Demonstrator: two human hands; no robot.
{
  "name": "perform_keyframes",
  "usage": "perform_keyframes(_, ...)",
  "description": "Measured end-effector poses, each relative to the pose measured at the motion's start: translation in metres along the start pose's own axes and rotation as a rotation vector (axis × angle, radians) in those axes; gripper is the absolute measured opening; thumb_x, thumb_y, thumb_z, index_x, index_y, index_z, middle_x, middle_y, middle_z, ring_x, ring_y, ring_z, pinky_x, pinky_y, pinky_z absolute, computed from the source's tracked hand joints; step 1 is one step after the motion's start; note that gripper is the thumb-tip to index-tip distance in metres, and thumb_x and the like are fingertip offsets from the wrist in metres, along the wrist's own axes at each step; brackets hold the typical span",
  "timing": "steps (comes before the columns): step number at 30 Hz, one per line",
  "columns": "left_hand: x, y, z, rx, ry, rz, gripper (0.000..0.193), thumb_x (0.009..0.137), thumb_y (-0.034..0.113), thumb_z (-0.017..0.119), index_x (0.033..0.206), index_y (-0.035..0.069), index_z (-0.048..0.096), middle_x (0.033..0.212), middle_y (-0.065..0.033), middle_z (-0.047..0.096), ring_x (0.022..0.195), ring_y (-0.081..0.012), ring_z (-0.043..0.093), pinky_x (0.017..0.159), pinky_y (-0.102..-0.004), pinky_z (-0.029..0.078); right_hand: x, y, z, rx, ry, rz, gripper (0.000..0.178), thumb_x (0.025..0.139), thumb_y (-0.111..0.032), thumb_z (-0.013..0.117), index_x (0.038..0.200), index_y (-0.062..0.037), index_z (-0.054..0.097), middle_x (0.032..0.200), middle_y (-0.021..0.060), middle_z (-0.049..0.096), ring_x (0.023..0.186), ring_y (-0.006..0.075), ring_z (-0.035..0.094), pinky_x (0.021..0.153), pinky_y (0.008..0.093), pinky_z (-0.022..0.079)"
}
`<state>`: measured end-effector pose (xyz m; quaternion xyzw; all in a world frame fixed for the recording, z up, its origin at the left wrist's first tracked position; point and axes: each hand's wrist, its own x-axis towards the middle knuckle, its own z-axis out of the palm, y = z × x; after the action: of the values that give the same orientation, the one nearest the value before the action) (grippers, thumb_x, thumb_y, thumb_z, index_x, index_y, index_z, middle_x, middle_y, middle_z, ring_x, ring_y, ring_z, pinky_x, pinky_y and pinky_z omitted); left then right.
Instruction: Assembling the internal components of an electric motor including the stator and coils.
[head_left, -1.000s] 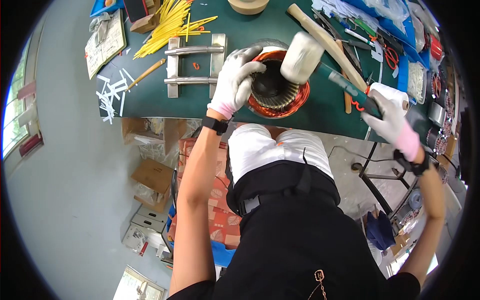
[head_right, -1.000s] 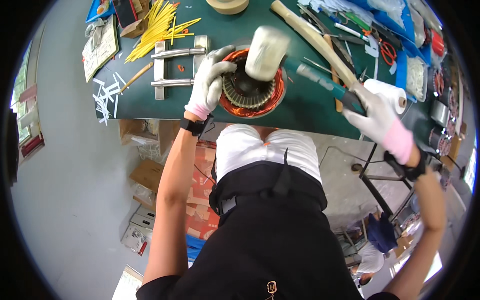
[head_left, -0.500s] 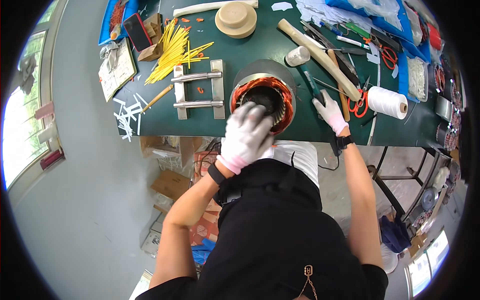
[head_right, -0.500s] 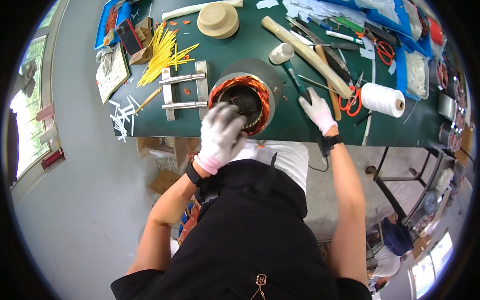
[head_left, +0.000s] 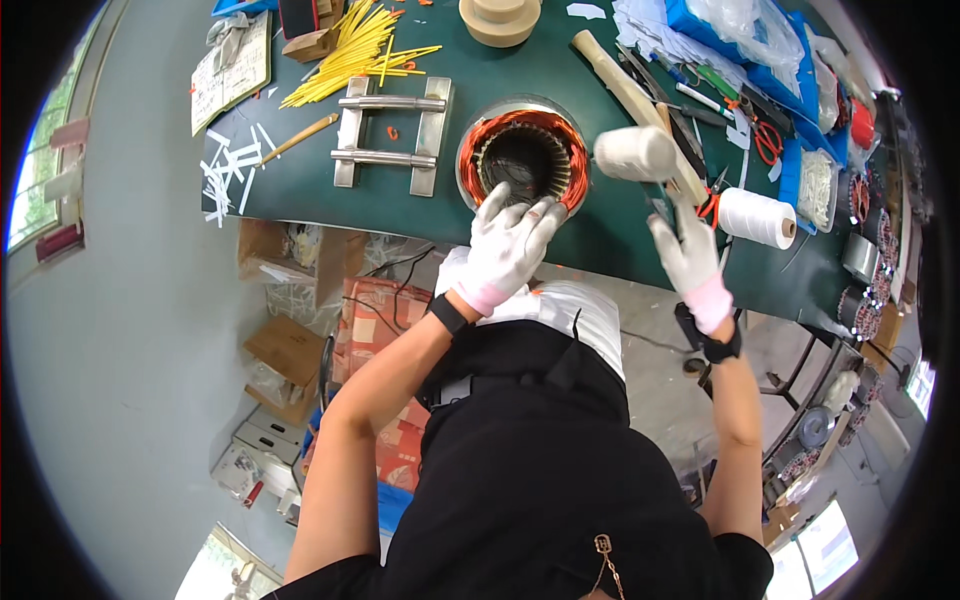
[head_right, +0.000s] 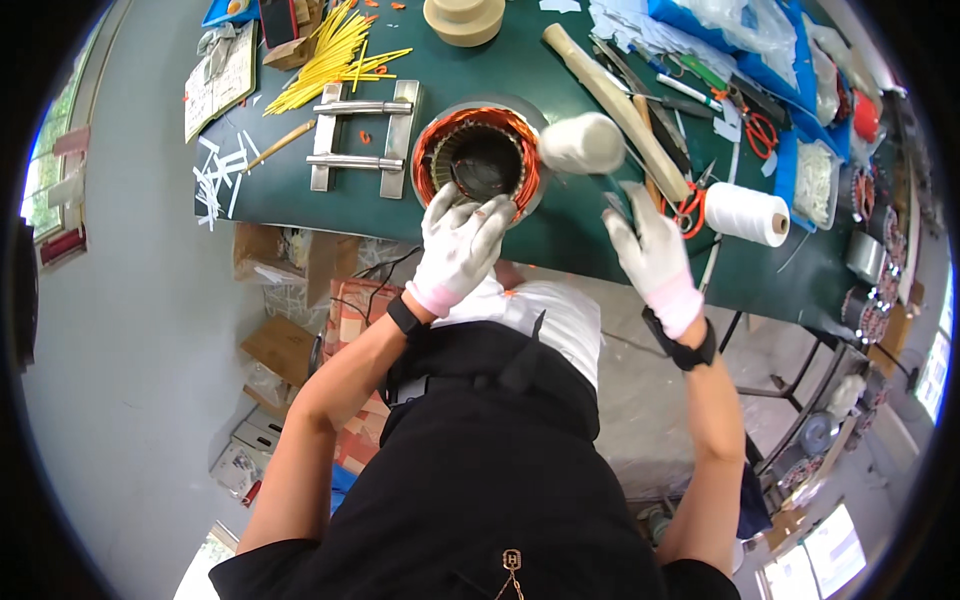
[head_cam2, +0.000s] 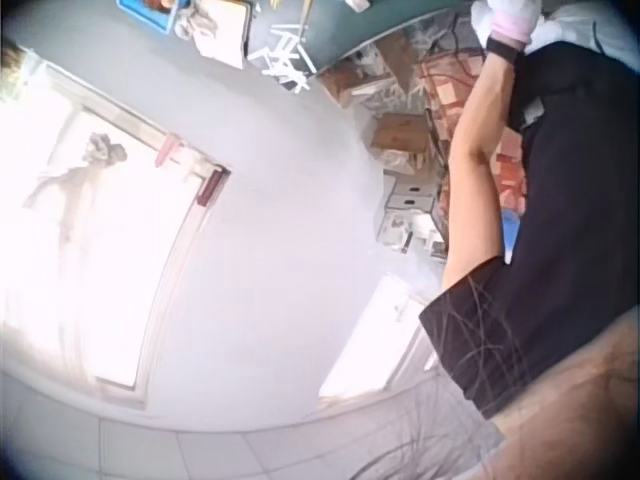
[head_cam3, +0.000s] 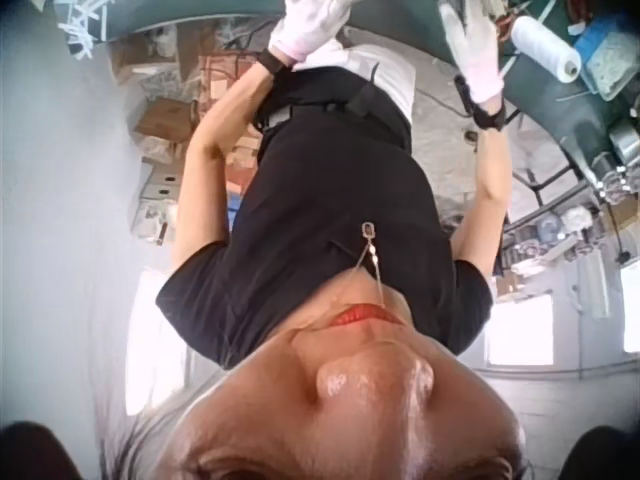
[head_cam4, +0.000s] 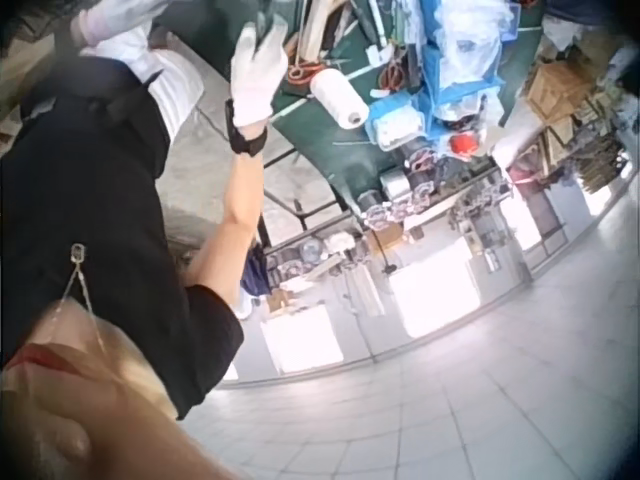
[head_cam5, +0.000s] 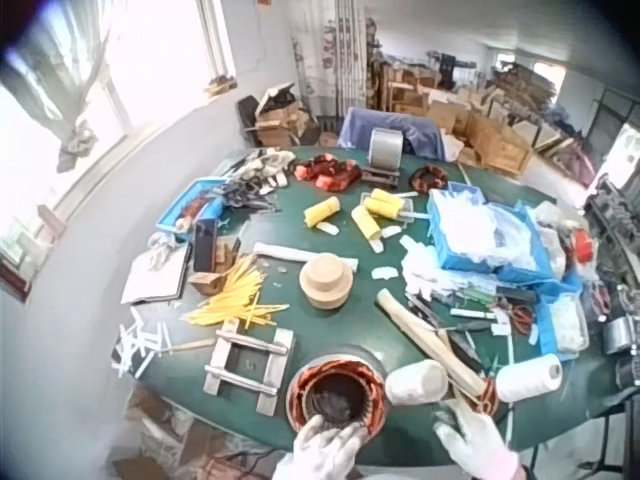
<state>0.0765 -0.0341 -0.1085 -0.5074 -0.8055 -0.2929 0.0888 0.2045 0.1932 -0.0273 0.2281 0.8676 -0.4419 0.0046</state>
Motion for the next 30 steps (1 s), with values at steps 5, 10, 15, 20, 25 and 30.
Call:
perform_keyframes(5,-0.006,-0.011,0.011,0.032,0.019,0.049,0.040,0.076,0.012,0.068,0.116,0.015,0.068,0.110,-0.0009,0.072,0.084,-0.0156,0.066,0.101,-0.0441,0.046,-0.013,-0.044,-0.012,-0.175,0.179,-0.405,0.031,0.091,-0.009,0.066,0.121,-0.0007,0.060,0.083,0.0188,0.067,0.071,0.0385,0.068,0.063,0.0393,0.053)
perform_keyframes(10,-0.008,-0.013,0.012,0.050,0.012,0.099,0.042,0.077,0.016,0.064,0.119,0.017,0.069,0.110,-0.0012,0.071,0.082,-0.0157,0.065,0.100,-0.0407,0.046,-0.007,-0.030,-0.002,-0.382,-0.071,-0.007,0.025,0.095,-0.019,0.065,0.111,-0.0025,0.057,0.075,0.0223,0.064,0.067,0.0427,0.065,0.057,0.0516,0.049)
perform_keyframes(15,-0.002,-0.017,0.010,0.011,0.076,0.119,0.041,0.070,0.013,0.069,0.110,0.021,0.073,0.107,0.0027,0.073,0.074,-0.0127,0.062,0.092,-0.0384,0.048,-0.017,-0.021,-0.001,-0.156,0.252,-0.265,0.021,0.098,-0.017,0.059,0.112,-0.0019,0.059,0.072,0.0199,0.064,0.066,0.0436,0.066,0.056,0.0427,0.052)
perform_keyframes(20,-0.007,-0.031,0.008,0.031,0.025,0.210,0.039,0.070,0.016,0.072,0.108,0.023,0.074,0.108,0.0045,0.070,0.080,-0.0124,0.061,0.092,-0.0390,0.049,-0.025,0.023,0.019,-0.364,-0.033,-0.025,0.019,0.095,-0.019,0.065,0.108,-0.0060,0.058,0.079,0.0222,0.066,0.071,0.0429,0.066,0.058,0.0498,0.051)
perform_keyframes(25,-0.007,-0.058,0.004,0.000,0.021,0.341,0.036,0.070,0.019,0.074,0.105,0.025,0.075,0.105,0.0079,0.069,0.081,-0.0119,0.059,0.092,-0.0379,0.050,-0.017,0.027,0.022,-0.227,0.225,-0.489,0.017,0.094,-0.012,0.060,0.107,-0.0011,0.058,0.078,0.0215,0.065,0.068,0.0434,0.065,0.058,0.0503,0.050)
perform_keyframes(30,0.023,-0.092,-0.045,-0.029,-0.248,0.571,0.031,0.076,0.020,0.069,0.107,0.020,0.071,0.116,0.0015,0.069,0.088,-0.0149,0.063,0.100,-0.0415,0.049,0.018,0.018,0.011,-0.536,-0.080,-0.028,0.025,0.100,-0.029,0.060,0.111,-0.0075,0.053,0.074,0.0219,0.064,0.069,0.0421,0.065,0.058,0.0522,0.049)
